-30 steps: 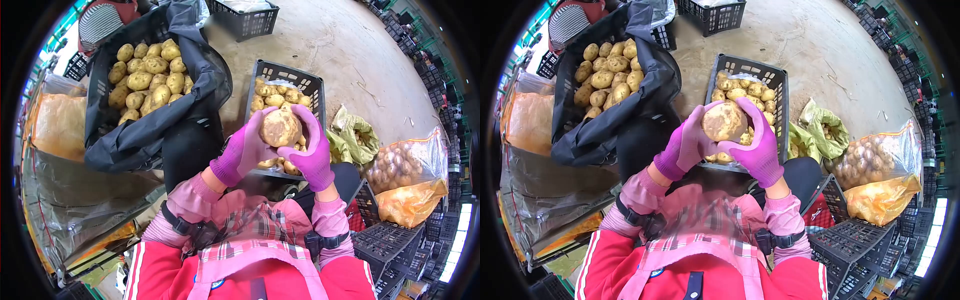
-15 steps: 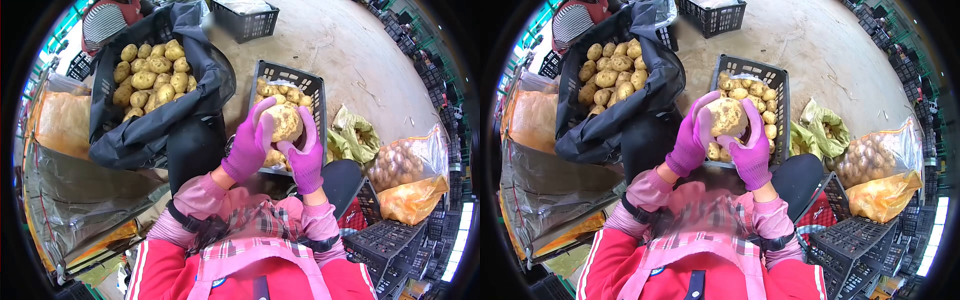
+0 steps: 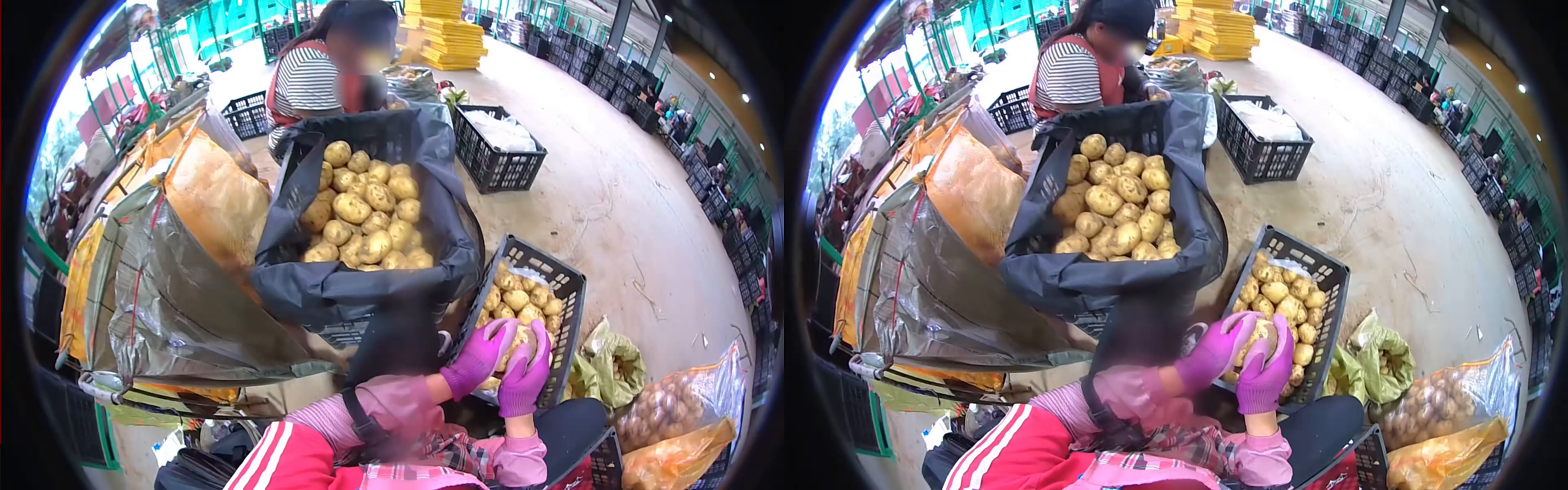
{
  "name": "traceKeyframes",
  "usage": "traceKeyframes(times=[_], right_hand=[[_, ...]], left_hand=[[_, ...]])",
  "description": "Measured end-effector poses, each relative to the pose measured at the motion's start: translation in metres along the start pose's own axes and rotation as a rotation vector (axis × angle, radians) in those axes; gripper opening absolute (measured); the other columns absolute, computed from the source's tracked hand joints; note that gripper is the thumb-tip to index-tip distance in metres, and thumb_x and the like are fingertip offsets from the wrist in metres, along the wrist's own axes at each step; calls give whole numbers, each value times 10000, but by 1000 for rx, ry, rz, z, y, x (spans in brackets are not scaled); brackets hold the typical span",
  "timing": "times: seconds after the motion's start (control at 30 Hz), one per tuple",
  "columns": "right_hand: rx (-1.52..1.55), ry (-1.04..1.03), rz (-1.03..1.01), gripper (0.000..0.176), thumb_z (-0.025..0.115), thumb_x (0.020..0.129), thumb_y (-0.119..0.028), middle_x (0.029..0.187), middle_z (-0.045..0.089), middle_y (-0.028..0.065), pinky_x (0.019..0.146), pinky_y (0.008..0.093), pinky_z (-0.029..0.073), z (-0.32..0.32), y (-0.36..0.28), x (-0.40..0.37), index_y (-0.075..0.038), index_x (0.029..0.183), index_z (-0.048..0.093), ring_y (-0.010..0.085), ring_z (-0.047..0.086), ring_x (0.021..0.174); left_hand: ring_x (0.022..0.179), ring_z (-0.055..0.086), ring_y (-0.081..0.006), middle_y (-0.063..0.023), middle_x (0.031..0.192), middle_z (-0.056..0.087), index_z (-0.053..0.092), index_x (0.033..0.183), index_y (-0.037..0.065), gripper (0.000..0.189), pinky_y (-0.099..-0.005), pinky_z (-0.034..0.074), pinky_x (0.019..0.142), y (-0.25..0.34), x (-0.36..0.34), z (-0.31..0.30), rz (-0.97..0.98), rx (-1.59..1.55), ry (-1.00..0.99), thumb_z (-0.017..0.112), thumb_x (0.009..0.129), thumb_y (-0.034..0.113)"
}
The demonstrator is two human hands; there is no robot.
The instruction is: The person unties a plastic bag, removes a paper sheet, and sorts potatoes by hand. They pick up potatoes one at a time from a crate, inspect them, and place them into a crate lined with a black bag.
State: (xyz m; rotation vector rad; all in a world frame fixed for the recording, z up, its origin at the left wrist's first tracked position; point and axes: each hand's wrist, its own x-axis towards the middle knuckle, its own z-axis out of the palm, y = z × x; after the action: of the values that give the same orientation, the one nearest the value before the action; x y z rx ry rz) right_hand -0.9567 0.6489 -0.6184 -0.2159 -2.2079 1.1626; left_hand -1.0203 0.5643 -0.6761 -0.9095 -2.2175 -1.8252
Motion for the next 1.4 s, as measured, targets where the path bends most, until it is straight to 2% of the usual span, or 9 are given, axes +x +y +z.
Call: traceKeyframes(times=[0.13, 0.3, 0.47, 0.67, 0.87, 0.97, 1.13, 1.23, 1.4], right_hand=[[100, -1, 50, 435, 429, 998, -256, 1255, 565, 199, 1053, 395, 361, -3, 1, 1, 63, 1285, 496, 307, 522, 1204], [339, 15, 163, 440, 415, 1015, -267, 1260, 554, 183, 1061, 378, 357, 1, 0, 0, 58, 1304, 485, 279, 516, 1202], [628, 126, 538, 437, 400, 1028, -361, 1038, 637, 139, 854, 340, 459, 10, 24, 6, 34, 1098, 573, 237, 589, 939], [11, 152, 161, 375, 389, 1013, -257, 895, 667, 236, 723, 416, 479, 3, 26, 11, 40, 965, 613, 378, 648, 848], [259, 121, 379, 347, 445, 1002, -268, 808, 640, 125, 749, 343, 464, -7, 37, 20, 28, 942, 616, 203, 605, 790], [344, -88, 705, 318, 468, 996, -254, 861, 654, 126, 788, 332, 479, -30, 14, 33, 19, 1019, 629, 206, 618, 830], [28, -339, 161, 337, 539, 980, -234, 1108, 656, 167, 901, 348, 488, -27, 30, 22, 4, 1217, 566, 267, 632, 1042], [-550, -312, -430, 345, 576, 917, -161, 1069, 634, 222, 866, 368, 503, -29, 67, 13, 22, 1208, 543, 345, 635, 1008], [-50, -336, 221, 355, 600, 862, -94, 1022, 646, 219, 819, 410, 514, -22, 52, 10, 10, 1192, 522, 368, 638, 947]], left_hand=[[1074, 586, -338, -193, 1197, 563, 502, 1260, -19, 470, -380, 490, 896, -7, -4, 3, 112, 218, -110, 621, 844, 163], [1059, 598, -308, -185, 1200, 584, 542, 1236, -1, 396, -356, 490, 916, 42, 11, -15, -484, -467, 0, 630, 898, 184], [1154, 578, -315, -179, 1237, 585, 535, 1305, 26, 418, -354, 449, 981, 75, 8, -22, -151, 8, 7, 593, 939, 219], [1152, 558, -326, -184, 1219, 580, 492, 1319, -10, 490, -380, 433, 1005, 15, 13, -17, 44, -138, -42, 642, 888, 169], [987, 651, -244, -141, 1069, 640, 513, 1267, 39, 372, -342, 534, 807, 66, 27, -32, -694, -721, -138, 566, 924, 170], [982, 650, -252, -142, 1070, 643, 534, 1231, 19, 295, -350, 529, 813, 38, 19, -19, -222, -317, -93, 509, 956, 122], [971, 622, -352, -198, 1113, 623, 557, 1156, -23, 248, -391, 488, 897, 9, -6, -2, 300, 467, 39, 490, 937, 74], [1023, 612, -352, -217, 1141, 621, 575, 1147, -36, 262, -424, 484, 915, 37, -1, -2, -154, -133, 24, 514, 937, 108], [1052, 600, -362, -215, 1157, 623, 578, 1166, -27, 287, -418, 491, 909, 42, -1, -7, -106, 30, -67, 541, 924, 123]])
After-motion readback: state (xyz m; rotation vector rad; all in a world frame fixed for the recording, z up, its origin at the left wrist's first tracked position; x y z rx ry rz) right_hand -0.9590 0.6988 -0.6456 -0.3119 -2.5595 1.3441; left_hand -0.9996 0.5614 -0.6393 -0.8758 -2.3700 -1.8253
